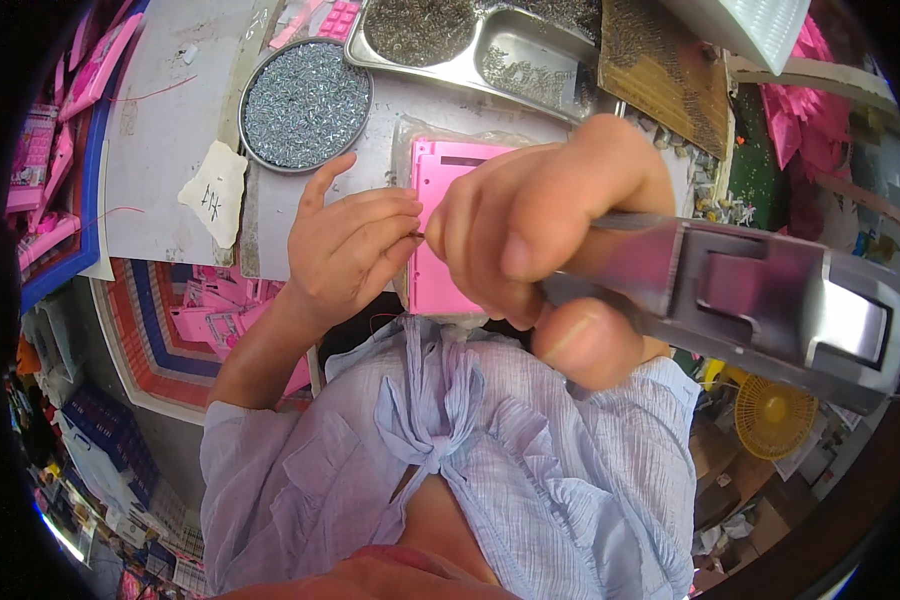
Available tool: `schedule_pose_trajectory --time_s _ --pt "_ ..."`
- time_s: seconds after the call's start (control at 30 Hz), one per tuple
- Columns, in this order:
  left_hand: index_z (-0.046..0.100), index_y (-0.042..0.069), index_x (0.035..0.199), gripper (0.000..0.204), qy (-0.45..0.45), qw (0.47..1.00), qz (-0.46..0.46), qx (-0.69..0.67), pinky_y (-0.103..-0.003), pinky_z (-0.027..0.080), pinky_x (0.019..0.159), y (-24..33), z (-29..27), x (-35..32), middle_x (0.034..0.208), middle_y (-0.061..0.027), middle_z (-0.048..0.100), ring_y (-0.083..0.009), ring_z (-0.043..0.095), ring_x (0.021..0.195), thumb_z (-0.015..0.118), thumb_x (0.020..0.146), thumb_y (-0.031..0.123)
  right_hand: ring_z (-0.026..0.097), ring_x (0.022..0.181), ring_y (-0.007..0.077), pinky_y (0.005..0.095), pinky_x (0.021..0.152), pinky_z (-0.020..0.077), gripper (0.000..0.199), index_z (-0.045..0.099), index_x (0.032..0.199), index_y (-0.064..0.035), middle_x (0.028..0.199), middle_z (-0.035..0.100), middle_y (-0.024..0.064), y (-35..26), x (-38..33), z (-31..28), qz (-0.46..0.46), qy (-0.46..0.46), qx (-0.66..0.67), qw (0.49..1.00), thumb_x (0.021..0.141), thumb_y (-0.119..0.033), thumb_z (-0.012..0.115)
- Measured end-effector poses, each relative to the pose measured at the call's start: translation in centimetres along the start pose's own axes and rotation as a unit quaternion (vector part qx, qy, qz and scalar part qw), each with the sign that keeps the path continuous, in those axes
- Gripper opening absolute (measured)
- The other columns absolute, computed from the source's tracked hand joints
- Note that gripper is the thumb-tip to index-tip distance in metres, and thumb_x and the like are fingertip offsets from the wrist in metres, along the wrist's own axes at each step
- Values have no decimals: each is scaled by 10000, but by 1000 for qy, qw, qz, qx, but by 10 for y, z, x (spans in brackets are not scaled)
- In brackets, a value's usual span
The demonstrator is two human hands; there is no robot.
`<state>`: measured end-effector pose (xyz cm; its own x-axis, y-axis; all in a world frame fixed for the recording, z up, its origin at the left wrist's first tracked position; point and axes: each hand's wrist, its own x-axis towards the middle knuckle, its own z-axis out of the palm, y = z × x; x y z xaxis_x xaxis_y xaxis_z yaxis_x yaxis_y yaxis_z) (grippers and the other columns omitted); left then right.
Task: Assembling, soldering, and testing components for a pink toy camera or device at a workbench.
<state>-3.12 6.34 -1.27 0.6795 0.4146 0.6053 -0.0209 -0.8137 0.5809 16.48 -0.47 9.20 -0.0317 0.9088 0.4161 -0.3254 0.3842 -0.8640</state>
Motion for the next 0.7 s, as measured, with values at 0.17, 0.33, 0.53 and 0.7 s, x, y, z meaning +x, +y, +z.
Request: schedule_pose_trajectory --time_s 0.17,0.33,0.53,0.7 --pt "662 83 984 298 -19 1000 -6 20 -497 381 1095 -4 -5 2 983 -42 713 -193 704 929 840 757 158 461 481 108 292 490 392 332 505 1000 -161 588 503 -57 5 -2 13 15 62 -10 998 950 -435 687" --pt "698 115 1020 299 -5 971 -141 192 -493 360 998 -62 -38 22 1038 -21 662 -244 593 1036 817 759 197 439 522 118 296 510 351 261 507 1025 -140 590 460 -38 21 8 -9 -7 80 -83 993 990 -375 614" --pt "735 141 903 121 -61 942 -218 246 -466 321 998 -75 -41 14 1000 -14 613 -236 545 1056 769 807 206 423 522 114 291 490 324 206 517 1046 -81 592 456 -3 52 19 -23 -20 79 -63 995 1000 -264 601" --pt "719 140 955 136 -103 942 -200 248 -440 324 981 -80 -38 10 975 -3 625 -215 563 1027 748 834 195 397 470 110 290 453 324 190 499 959 -73 585 476 25 62 18 -24 -7 95 -114 989 981 -212 627"
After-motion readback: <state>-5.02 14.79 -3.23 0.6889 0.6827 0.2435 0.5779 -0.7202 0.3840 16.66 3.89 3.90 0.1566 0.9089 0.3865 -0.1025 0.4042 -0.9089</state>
